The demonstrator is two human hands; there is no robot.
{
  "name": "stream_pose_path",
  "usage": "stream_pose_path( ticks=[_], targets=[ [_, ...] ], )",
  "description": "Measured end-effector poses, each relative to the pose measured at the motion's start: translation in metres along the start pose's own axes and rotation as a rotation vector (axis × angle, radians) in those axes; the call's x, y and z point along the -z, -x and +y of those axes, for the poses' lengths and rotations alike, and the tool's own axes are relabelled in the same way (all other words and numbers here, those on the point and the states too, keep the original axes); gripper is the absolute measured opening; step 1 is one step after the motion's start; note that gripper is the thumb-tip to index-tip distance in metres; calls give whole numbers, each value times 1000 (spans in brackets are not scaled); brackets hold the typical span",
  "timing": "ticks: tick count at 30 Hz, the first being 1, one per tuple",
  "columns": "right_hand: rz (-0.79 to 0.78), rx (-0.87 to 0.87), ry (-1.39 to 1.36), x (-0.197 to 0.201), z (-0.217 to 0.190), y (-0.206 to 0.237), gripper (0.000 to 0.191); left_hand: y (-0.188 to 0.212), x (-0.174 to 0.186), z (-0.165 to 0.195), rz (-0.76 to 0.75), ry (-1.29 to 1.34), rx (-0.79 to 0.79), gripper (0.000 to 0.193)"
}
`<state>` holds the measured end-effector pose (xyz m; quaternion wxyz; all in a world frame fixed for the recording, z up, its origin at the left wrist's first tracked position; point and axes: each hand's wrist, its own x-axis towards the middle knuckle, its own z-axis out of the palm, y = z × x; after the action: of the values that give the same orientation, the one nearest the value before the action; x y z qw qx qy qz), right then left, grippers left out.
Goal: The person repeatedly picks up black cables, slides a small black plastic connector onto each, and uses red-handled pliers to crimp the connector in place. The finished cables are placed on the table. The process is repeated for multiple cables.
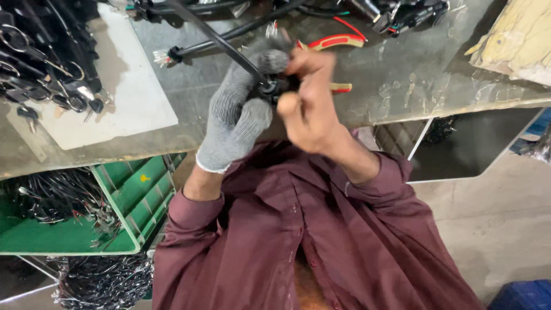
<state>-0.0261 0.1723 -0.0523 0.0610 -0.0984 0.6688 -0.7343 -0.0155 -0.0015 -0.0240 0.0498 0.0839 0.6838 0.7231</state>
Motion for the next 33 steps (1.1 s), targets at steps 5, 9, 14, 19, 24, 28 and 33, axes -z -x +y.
stream_pose_path(
  ticks=[5,9,14,19,24,28,33],
  targets=[
    [-193,384,1118,42,-16,-10,82,4,1,-12,319,552,141,28],
    [-226,345,1447,62,-1,-4,60,19,5,-20,259,302,48,24],
    [49,-73,150,62,-3,-6,49,27,21,0,-114,-105,-174,20],
    [-253,42,197,54,-23,-12,29,10,-16,19,-45,-59,144,22],
    [-246,484,1008,48,-32,-14,38,31,-25,35,214,719,465,54],
    [-289,497,1123,47,-30,-22,43,41,-12,34,127,569,436,58],
    [-367,443,945,49,-27,-30,42,27,-6,36,-103,-236,231,71]
  ],
)
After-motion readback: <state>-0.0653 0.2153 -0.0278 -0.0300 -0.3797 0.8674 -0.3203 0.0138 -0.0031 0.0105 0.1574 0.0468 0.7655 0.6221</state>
